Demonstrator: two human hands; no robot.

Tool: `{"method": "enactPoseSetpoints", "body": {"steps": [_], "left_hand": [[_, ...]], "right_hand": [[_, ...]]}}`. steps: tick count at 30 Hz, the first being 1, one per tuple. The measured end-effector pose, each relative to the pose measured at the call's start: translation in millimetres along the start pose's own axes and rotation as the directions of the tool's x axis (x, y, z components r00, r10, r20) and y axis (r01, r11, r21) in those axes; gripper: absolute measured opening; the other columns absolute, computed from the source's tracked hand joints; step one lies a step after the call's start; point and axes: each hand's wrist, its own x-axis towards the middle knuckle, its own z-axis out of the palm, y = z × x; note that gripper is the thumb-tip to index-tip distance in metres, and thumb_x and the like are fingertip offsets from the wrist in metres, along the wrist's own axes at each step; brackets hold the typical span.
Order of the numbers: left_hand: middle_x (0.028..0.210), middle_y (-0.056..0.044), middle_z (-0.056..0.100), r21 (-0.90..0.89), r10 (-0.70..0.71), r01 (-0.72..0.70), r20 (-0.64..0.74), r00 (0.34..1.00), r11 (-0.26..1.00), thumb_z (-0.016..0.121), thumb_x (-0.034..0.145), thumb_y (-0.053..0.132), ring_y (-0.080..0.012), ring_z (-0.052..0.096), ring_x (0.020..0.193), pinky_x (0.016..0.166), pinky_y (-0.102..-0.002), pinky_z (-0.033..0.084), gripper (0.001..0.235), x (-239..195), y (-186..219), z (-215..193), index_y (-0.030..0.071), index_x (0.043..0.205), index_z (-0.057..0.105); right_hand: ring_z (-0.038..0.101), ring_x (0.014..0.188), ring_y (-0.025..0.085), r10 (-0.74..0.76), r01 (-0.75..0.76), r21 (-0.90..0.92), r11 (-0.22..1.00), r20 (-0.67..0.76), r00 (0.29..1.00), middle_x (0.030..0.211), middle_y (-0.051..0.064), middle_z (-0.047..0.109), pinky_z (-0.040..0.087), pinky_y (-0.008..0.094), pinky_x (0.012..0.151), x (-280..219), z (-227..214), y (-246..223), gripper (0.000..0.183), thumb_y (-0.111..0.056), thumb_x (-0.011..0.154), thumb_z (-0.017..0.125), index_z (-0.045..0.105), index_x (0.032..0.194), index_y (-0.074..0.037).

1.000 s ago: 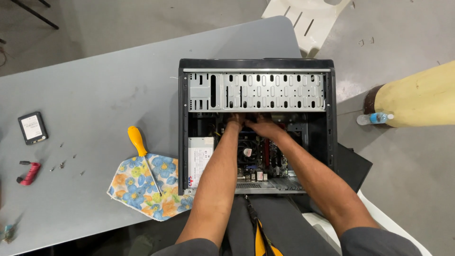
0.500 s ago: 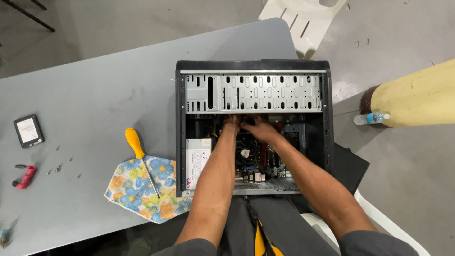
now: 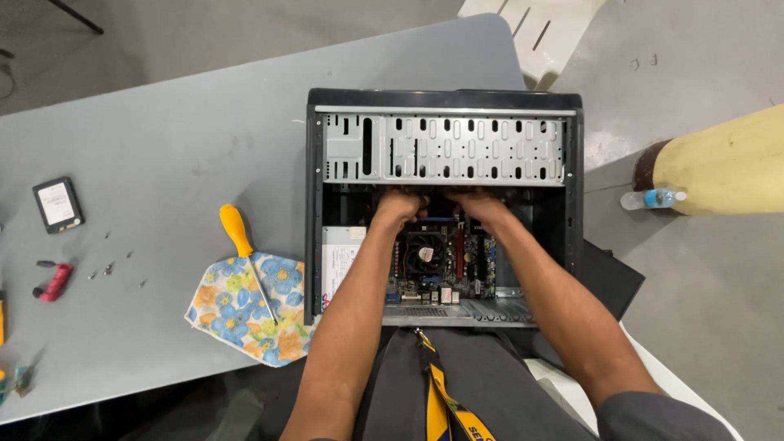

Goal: The person uses a screwdriver to remove screws from the motherboard area, then disconnects and reconnects internal cables. They remove a hard drive from the case and place it on the table.

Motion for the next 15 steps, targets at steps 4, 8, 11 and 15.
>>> {"method": "enactPoseSetpoints", "body": {"steps": [4, 8, 11, 15], "left_hand": [[0.060, -0.001, 0.074, 0.217, -0.009, 0.000, 0.041, 0.999, 0.976, 0.075, 0.074, 0.035, -0.0165, 0.073, 0.051, 0.051, -0.027, 0.057, 0.019, -6.9, 5.1, -3.2, 0.017, 0.067, 0.079], [0.072, -0.012, 0.075, -0.132, 0.051, -0.039, 0.090, 0.995, 0.990, 0.077, 0.077, 0.011, -0.0183, 0.071, 0.057, 0.052, -0.025, 0.056, 0.019, -56.2, 32.4, -22.4, 0.000, 0.092, 0.080], [0.062, -0.009, 0.071, -0.156, 0.041, -0.028, 0.084, 0.996, 0.987, 0.077, 0.079, 0.016, -0.0161, 0.062, 0.046, 0.043, -0.024, 0.049, 0.014, -66.9, 41.2, -29.3, 0.005, 0.087, 0.080], [0.062, -0.010, 0.072, -0.108, 0.031, -0.019, 0.106, 0.994, 0.994, 0.080, 0.077, 0.018, -0.0163, 0.062, 0.047, 0.048, -0.025, 0.048, 0.016, -69.5, 41.1, -28.7, 0.005, 0.086, 0.080]], "right_hand": [[0.065, 0.099, 0.026, -0.121, 0.119, 0.028, 0.993, 0.120, 0.985, 0.109, 0.018, 0.068, 0.049, 0.036, 0.080, -20.6, -12.3, -21.6, 0.062, -0.046, 0.087, 0.076, 0.069, 0.119, 0.007], [0.059, 0.074, 0.015, -0.161, 0.134, 0.137, 0.981, 0.211, 0.964, 0.088, 0.007, 0.064, 0.046, 0.024, 0.062, -15.4, -18.9, -16.8, 0.051, -0.044, 0.085, 0.086, 0.073, 0.108, 0.000], [0.055, 0.079, 0.012, -0.112, 0.079, 0.117, 0.990, 0.308, 0.945, 0.093, 0.002, 0.060, 0.045, 0.022, 0.063, -14.8, -27.3, -23.4, 0.046, -0.044, 0.090, 0.078, 0.070, 0.111, -0.005], [0.052, 0.081, 0.013, -0.100, 0.099, 0.024, 0.995, 0.382, 0.919, 0.100, 0.003, 0.059, 0.042, 0.023, 0.063, -33.9, -37.2, -52.2, 0.049, -0.046, 0.089, 0.077, 0.070, 0.115, -0.004]]}}
